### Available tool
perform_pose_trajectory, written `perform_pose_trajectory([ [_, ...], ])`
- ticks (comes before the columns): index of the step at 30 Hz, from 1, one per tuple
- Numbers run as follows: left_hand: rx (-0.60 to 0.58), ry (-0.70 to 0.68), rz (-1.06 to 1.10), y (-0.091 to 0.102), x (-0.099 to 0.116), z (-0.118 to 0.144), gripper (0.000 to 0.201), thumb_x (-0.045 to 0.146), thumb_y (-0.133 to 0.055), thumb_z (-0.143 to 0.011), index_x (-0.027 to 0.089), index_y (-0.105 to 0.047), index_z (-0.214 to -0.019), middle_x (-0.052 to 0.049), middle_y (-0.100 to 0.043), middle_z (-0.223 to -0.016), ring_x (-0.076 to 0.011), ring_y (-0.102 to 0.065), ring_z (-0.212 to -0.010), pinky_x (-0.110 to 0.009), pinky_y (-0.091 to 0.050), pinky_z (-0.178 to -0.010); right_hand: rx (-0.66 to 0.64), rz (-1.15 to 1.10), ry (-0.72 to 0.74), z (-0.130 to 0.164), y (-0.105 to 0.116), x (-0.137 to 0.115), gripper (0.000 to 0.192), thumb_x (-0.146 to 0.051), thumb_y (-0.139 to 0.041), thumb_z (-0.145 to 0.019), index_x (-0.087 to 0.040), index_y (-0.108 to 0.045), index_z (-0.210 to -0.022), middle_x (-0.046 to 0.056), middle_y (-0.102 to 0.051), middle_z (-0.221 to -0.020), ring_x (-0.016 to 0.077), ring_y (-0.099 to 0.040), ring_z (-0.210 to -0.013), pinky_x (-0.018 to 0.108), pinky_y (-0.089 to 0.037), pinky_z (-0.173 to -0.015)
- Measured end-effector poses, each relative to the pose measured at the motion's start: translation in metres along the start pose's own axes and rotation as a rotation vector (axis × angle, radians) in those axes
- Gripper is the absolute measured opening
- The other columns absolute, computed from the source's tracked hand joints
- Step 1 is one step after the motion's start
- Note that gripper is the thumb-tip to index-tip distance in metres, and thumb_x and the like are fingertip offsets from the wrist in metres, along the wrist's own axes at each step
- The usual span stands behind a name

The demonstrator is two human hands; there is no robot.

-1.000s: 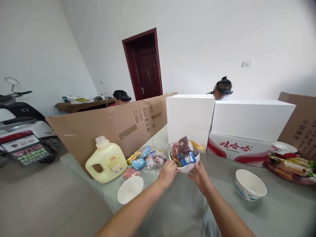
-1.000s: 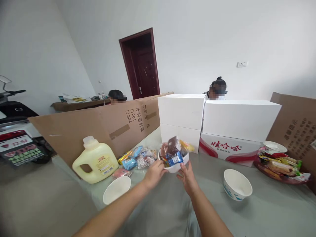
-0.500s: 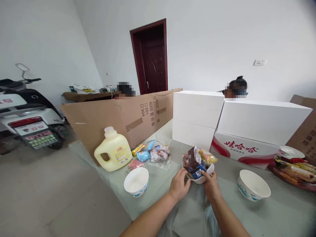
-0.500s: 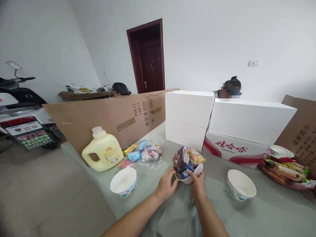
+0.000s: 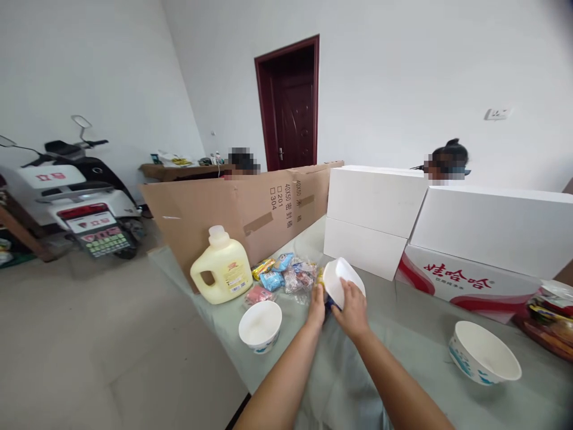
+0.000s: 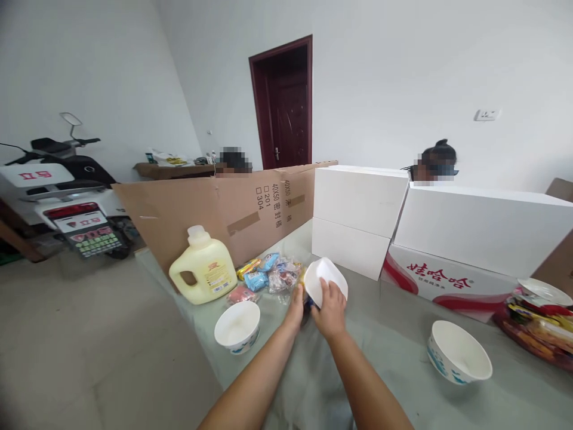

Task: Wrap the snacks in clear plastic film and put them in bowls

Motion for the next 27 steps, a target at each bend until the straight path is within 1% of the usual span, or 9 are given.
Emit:
perform_pose_trajectory([
  [3,0.164,-0.085,-0.186,0.03,0.002,0.001,0.053,0.045,-0.052,-0.087,0.013,-0.047,-0.13,-0.019,-0.038,-0.147,-0.0312,-0.021,-0.143,-0.05,-0.016,-0.116,-0.082,0.217,0.033,-0.003,-0.018,-0.009,0.069,-0.035,-0.063,-0.074,-0.023,-0.041,-0.138,0.015,-0.045,-0.139,0.0351,-0.037,-0.13,0.052,-0.029,-0.104],
  [5,0.215,-0.196,-0.3,0.038,0.002,0.006,0.055,0.04,-0.052,-0.087,0.013,-0.041,-0.135,-0.017,-0.029,-0.152,-0.0297,-0.015,-0.145,-0.05,-0.013,-0.117,-0.084,0.298,0.062,-0.003,-0.021,-0.01,0.061,-0.035,-0.056,-0.081,-0.021,-0.041,-0.138,0.015,-0.045,-0.14,0.0324,-0.037,-0.131,0.049,-0.03,-0.105],
  [8,0.153,-0.537,-0.593,0.029,-0.001,0.015,0.049,0.035,-0.045,-0.091,0.017,-0.042,-0.136,-0.014,-0.032,-0.15,-0.0276,-0.023,-0.142,-0.05,-0.02,-0.115,-0.074,0.318,0.109,-0.002,-0.015,-0.008,0.055,-0.03,-0.051,-0.084,-0.017,-0.042,-0.137,0.015,-0.048,-0.138,0.0299,-0.037,-0.131,0.045,-0.029,-0.106],
  [10,0.119,-0.713,-0.737,0.022,-0.008,0.018,0.046,0.033,-0.039,-0.094,0.018,-0.04,-0.138,-0.014,-0.036,-0.147,-0.027,-0.031,-0.138,-0.05,-0.029,-0.112,-0.073,0.319,0.081,-0.002,-0.01,-0.008,0.059,-0.028,-0.053,-0.081,-0.016,-0.041,-0.138,0.015,-0.049,-0.137,0.0309,-0.037,-0.131,0.045,-0.03,-0.106],
  [12,0.136,-0.769,-0.765,0.019,-0.014,0.018,0.047,0.032,-0.036,-0.096,0.017,-0.037,-0.14,-0.015,-0.038,-0.144,-0.0265,-0.035,-0.135,-0.048,-0.034,-0.108,-0.073,0.272,-0.024,-0.004,-0.006,-0.01,0.064,-0.026,-0.058,-0.076,-0.014,-0.043,-0.137,0.018,-0.049,-0.136,0.0341,-0.04,-0.127,0.048,-0.031,-0.103],
  [15,0.179,-0.85,-0.808,0.02,-0.012,0.021,0.05,0.033,-0.037,-0.096,0.016,-0.032,-0.143,-0.017,-0.036,-0.145,-0.0282,-0.033,-0.136,-0.05,-0.032,-0.109,-0.067,0.147,-0.167,-0.009,-0.005,-0.015,0.066,-0.024,-0.063,-0.067,-0.012,-0.049,-0.13,0.02,-0.052,-0.132,0.0374,-0.044,-0.122,0.052,-0.033,-0.099],
  [18,0.183,-0.951,-0.882,0.02,-0.003,0.029,0.053,0.034,-0.038,-0.096,0.017,-0.029,-0.146,-0.017,-0.03,-0.15,-0.0312,-0.023,-0.141,-0.054,-0.025,-0.111,-0.037,0.062,-0.208,-0.02,-0.001,-0.014,0.06,-0.026,-0.062,-0.067,-0.014,-0.051,-0.125,0.017,-0.058,-0.124,0.0339,-0.05,-0.116,0.047,-0.037,-0.097],
  [23,0.114,-1.001,-1.04,0.01,0.004,0.041,0.064,0.051,-0.054,-0.087,0.018,-0.041,-0.141,-0.018,-0.032,-0.149,-0.0393,-0.018,-0.141,-0.058,-0.025,-0.107,0.069,-0.086,-0.382,-0.034,0.029,0.032,0.057,-0.047,-0.056,-0.073,-0.013,-0.052,-0.118,0.013,-0.066,-0.104,0.0278,-0.062,-0.096,0.035,-0.047,-0.078],
  [27,0.088,-1.035,-1.111,0.002,0.005,0.054,0.069,0.055,-0.068,-0.075,0.023,-0.053,-0.134,-0.016,-0.037,-0.148,-0.0433,-0.013,-0.142,-0.061,-0.02,-0.107,0.14,-0.18,-0.514,-0.025,0.055,0.072,0.063,-0.061,-0.053,-0.07,-0.011,-0.055,-0.109,0.013,-0.067,-0.095,0.0274,-0.063,-0.085,0.035,-0.049,-0.07],
])
Point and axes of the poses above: each hand's wrist, its own z-axis away from the middle knuckle, its own y-axis out of the back of the hand, x = y × z, the point moved 4 cm from there along -z, towards the middle knuckle
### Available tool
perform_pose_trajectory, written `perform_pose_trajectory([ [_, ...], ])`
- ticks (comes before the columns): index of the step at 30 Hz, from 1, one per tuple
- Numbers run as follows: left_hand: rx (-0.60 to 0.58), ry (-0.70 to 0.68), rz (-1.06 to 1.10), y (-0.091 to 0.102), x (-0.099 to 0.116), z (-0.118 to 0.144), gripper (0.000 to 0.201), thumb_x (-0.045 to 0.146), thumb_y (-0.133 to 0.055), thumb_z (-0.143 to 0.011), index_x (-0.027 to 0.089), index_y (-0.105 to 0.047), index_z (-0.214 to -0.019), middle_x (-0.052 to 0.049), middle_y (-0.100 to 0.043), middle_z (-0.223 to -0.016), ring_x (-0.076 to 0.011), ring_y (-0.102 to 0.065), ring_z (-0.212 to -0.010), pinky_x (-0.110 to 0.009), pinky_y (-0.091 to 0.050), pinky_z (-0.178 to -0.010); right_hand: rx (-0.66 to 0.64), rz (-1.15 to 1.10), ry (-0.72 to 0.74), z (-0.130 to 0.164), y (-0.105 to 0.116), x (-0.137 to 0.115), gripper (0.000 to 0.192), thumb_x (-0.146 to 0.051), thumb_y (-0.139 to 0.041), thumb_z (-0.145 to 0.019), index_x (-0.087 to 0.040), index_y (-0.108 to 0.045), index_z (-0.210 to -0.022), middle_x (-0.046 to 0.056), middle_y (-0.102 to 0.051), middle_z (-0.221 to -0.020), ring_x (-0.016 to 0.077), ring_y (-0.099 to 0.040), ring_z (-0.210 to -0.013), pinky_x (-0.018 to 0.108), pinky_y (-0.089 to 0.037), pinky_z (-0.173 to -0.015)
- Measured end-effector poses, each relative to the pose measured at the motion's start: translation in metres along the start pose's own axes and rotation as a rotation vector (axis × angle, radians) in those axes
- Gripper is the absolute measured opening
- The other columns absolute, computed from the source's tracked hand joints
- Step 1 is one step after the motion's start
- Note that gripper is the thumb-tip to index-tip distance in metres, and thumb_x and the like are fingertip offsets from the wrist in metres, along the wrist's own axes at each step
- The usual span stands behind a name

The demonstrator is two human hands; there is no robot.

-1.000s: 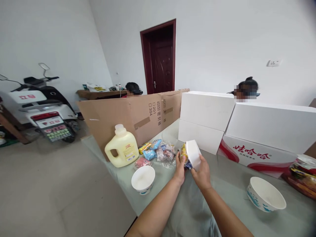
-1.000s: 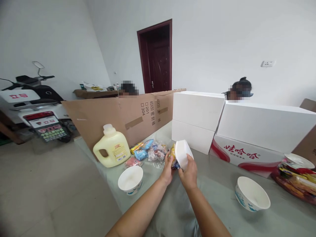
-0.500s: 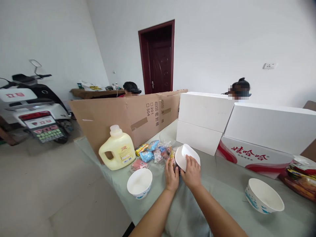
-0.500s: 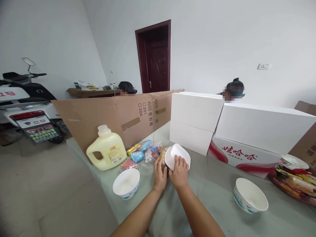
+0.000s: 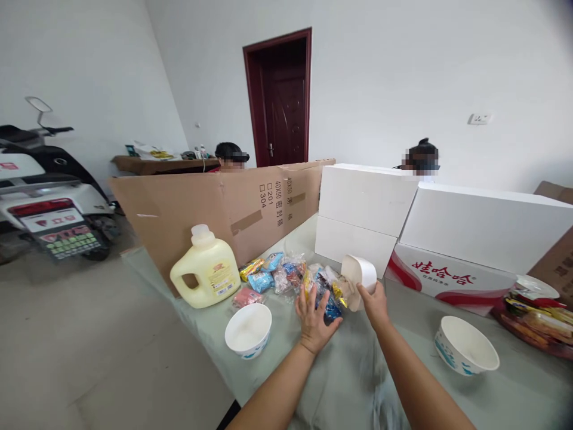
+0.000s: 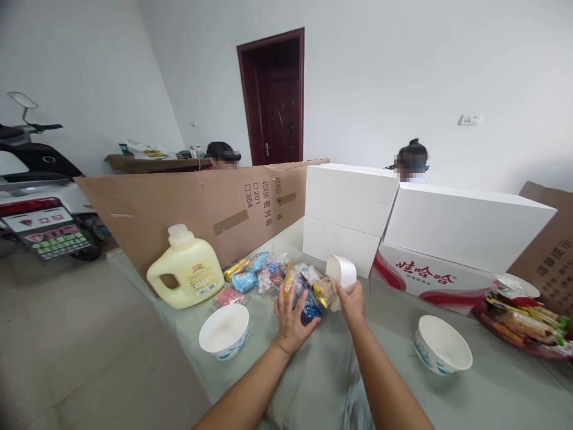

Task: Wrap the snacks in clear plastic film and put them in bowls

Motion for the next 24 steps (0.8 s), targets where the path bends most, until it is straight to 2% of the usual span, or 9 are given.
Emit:
perform_pose_trajectory([
  [2,-0.013,-0.071,0.011,0.002,0.012,-0.003,0.067,0.055,-0.068,-0.074,0.027,-0.054,-0.133,-0.013,-0.039,-0.147,-0.0426,-0.012,-0.142,-0.062,-0.015,-0.109,0.026,-0.041,-0.026,0.002,0.009,0.011,0.067,-0.064,-0.054,-0.067,-0.012,-0.055,-0.108,0.013,-0.066,-0.1,0.028,-0.062,-0.09,0.036,-0.049,-0.074],
  [4,-0.12,-0.185,0.017,-0.001,0.027,-0.012,0.06,0.05,-0.064,-0.08,0.032,-0.05,-0.136,-0.008,-0.039,-0.149,-0.039,-0.011,-0.143,-0.062,-0.009,-0.111,0.041,-0.074,-0.031,0.007,0.012,0.017,0.07,-0.065,-0.056,-0.064,-0.013,-0.053,-0.111,0.013,-0.065,-0.104,0.028,-0.06,-0.095,0.037,-0.048,-0.079],
  [7,-0.453,-0.316,-0.001,-0.021,0.046,-0.035,0.052,0.033,-0.055,-0.088,0.036,-0.045,-0.139,-0.002,-0.035,-0.152,-0.0327,-0.012,-0.145,-0.06,-0.003,-0.113,0.031,-0.109,-0.009,0.013,0.015,0.018,0.068,-0.062,-0.061,-0.062,-0.015,-0.054,-0.112,0.01,-0.066,-0.104,0.0258,-0.06,-0.095,0.035,-0.047,-0.082],
  [10,-0.724,-0.3,-0.065,-0.045,0.051,-0.054,0.049,0.027,-0.056,-0.085,0.032,-0.053,-0.134,-0.005,-0.043,-0.147,-0.0334,-0.021,-0.142,-0.059,-0.005,-0.114,0.069,-0.112,-0.02,0.013,0.03,0.025,0.064,-0.057,-0.065,-0.061,-0.018,-0.056,-0.111,0.007,-0.067,-0.1,0.0247,-0.061,-0.093,0.033,-0.047,-0.08],
  [13,-0.769,-0.309,-0.094,-0.062,0.051,-0.063,0.046,0.019,-0.05,-0.086,0.027,-0.057,-0.13,-0.012,-0.053,-0.137,-0.037,-0.034,-0.135,-0.064,-0.004,-0.111,0.189,-0.1,-0.12,0.015,0.062,0.05,0.06,-0.06,-0.06,-0.067,-0.017,-0.056,-0.109,0.008,-0.068,-0.093,0.0255,-0.062,-0.087,0.033,-0.048,-0.073],
  [16,-0.754,-0.355,-0.098,-0.068,0.055,-0.065,0.045,0.011,-0.043,-0.086,0.024,-0.061,-0.126,-0.014,-0.059,-0.128,-0.0348,-0.042,-0.128,-0.061,-0.004,-0.112,0.268,-0.108,-0.207,0.021,0.094,0.08,0.055,-0.061,-0.052,-0.074,-0.016,-0.06,-0.104,0.006,-0.069,-0.081,0.0251,-0.063,-0.078,0.033,-0.049,-0.066],
  [20,-0.749,-0.385,-0.12,-0.069,0.062,-0.069,0.041,0.009,-0.041,-0.087,0.021,-0.067,-0.117,-0.015,-0.066,-0.111,-0.0319,-0.051,-0.117,-0.058,-0.008,-0.113,0.272,-0.118,-0.264,0.026,0.121,0.111,0.05,-0.059,-0.046,-0.081,-0.016,-0.063,-0.099,0.005,-0.069,-0.075,0.0245,-0.064,-0.076,0.034,-0.05,-0.064],
  [24,-0.761,-0.404,-0.156,-0.064,0.064,-0.069,0.041,0.01,-0.043,-0.087,0.021,-0.065,-0.119,-0.016,-0.064,-0.117,-0.0313,-0.05,-0.119,-0.057,-0.012,-0.112,0.211,-0.087,-0.334,0.016,0.142,0.135,0.041,-0.051,-0.044,-0.091,-0.015,-0.063,-0.098,0.004,-0.068,-0.079,0.0189,-0.064,-0.074,0.033,-0.053,-0.066],
])
Point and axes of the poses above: each hand's wrist, its own z-axis away from the middle knuckle, its own y-axis out of the back of the hand, x = y × z, the point moved 4 cm from there along -z, towards the middle knuckle
